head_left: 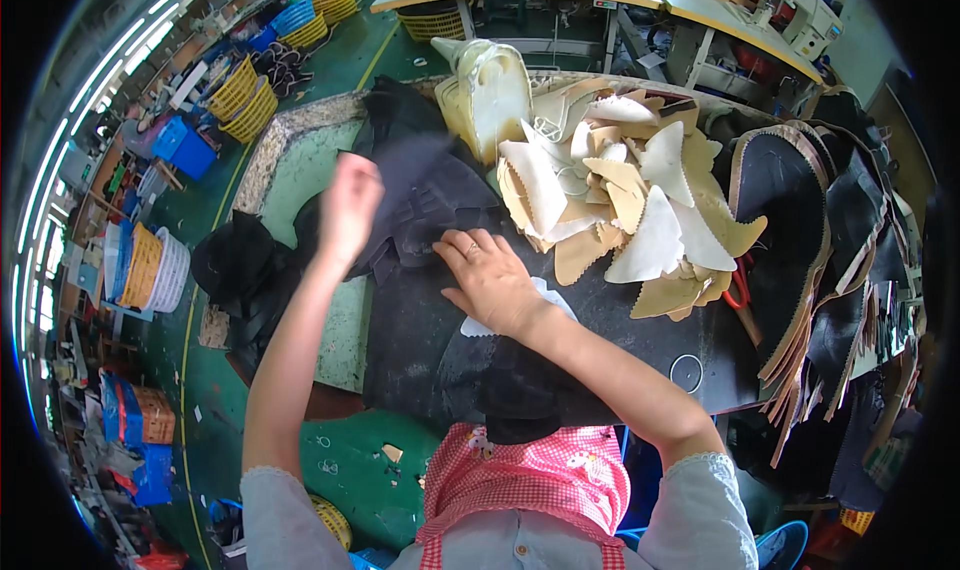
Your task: Sorting and stacking various pre-cut leather and fabric shoe parts on a production workbench.
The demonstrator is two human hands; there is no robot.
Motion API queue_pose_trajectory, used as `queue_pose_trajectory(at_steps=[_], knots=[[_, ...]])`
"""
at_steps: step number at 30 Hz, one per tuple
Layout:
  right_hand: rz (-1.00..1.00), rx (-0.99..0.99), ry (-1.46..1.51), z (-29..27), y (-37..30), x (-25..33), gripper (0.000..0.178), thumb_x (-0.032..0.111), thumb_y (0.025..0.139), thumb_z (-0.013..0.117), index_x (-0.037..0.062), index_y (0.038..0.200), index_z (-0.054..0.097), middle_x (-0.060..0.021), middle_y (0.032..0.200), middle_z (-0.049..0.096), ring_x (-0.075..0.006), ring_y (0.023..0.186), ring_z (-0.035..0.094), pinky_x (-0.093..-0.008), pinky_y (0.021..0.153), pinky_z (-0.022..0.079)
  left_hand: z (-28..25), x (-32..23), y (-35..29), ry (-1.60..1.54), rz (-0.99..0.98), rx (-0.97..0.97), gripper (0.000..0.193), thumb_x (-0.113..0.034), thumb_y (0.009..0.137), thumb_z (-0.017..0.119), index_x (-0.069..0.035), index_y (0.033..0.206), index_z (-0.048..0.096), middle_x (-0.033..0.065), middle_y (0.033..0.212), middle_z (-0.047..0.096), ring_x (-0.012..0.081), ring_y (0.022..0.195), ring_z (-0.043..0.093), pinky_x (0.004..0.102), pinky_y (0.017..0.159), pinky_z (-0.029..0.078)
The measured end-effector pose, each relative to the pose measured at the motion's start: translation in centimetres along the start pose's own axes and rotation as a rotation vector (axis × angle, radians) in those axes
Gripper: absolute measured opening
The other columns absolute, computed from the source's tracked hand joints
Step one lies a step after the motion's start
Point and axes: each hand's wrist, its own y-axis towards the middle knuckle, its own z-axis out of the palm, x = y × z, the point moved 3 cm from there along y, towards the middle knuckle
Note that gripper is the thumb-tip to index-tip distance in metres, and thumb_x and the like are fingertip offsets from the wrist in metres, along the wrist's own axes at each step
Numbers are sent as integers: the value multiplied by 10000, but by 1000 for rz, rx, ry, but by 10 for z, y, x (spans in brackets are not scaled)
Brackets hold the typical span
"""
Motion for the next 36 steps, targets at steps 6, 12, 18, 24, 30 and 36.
queue_pose_trajectory(at_steps=[6, 12, 18, 24, 30, 36], knots=[[3, -75, 333, -12, -15, -17, 423, 135, 836, 700, 30, 1228, 582, -143, 1349, 520, -320, 1218, 542, -387, 1046, 444, -106, -64, 28, -454, 23, -604, 193, -216, 1027, 551, -35, 1085, 585, 2, 1004, 542, 86, 957, 496, 257, 921, 400], [297, -395, 273, -102, -64, -74, 346, -119, 699, 502, 31, 995, 599, -173, 960, 630, -372, 991, 604, -456, 873, 499, -9, -94, -71, -567, -332, 126, 70, -122, 994, 574, -64, 1027, 595, -34, 944, 533, 61, 927, 510, 219, 885, 410], [271, -133, -240, -129, -127, -99, 508, -30, 661, 634, 110, 1150, 624, -120, 1330, 545, -343, 1254, 485, -485, 1071, 359, 64, -135, -111, 20, 223, 352, 327, -87, 874, 692, -56, 1182, 584, 114, 1187, 598, 330, 1095, 554, 409, 946, 457], [659, -632, 734, -154, -125, -70, 221, 99, 991, 616, -24, 1175, 619, -37, 971, 700, -67, 862, 640, -231, 764, 522, 75, -156, -118, -416, -151, 604, 318, -157, 996, 560, -18, 1279, 517, 88, 1161, 625, 116, 780, 589, 264, 711, 478], [684, -449, 888, -135, -111, -49, 272, 145, 986, 638, -24, 1196, 605, -33, 954, 694, -54, 839, 621, -220, 744, 515, 91, -183, -132, -788, -299, 884, 262, -227, 1081, 406, -7, 1016, 531, 57, 842, 638, 91, 672, 554, 237, 623, 447], [430, -481, 29, -145, -100, -24, 419, 92, 791, 804, 34, 1173, 645, -129, 1154, 663, -243, 1030, 637, -381, 902, 510, 89, -179, -133, -936, -350, 743, 248, -193, 1075, 429, -6, 920, 479, 61, 759, 602, 88, 625, 523, 240, 594, 445]])
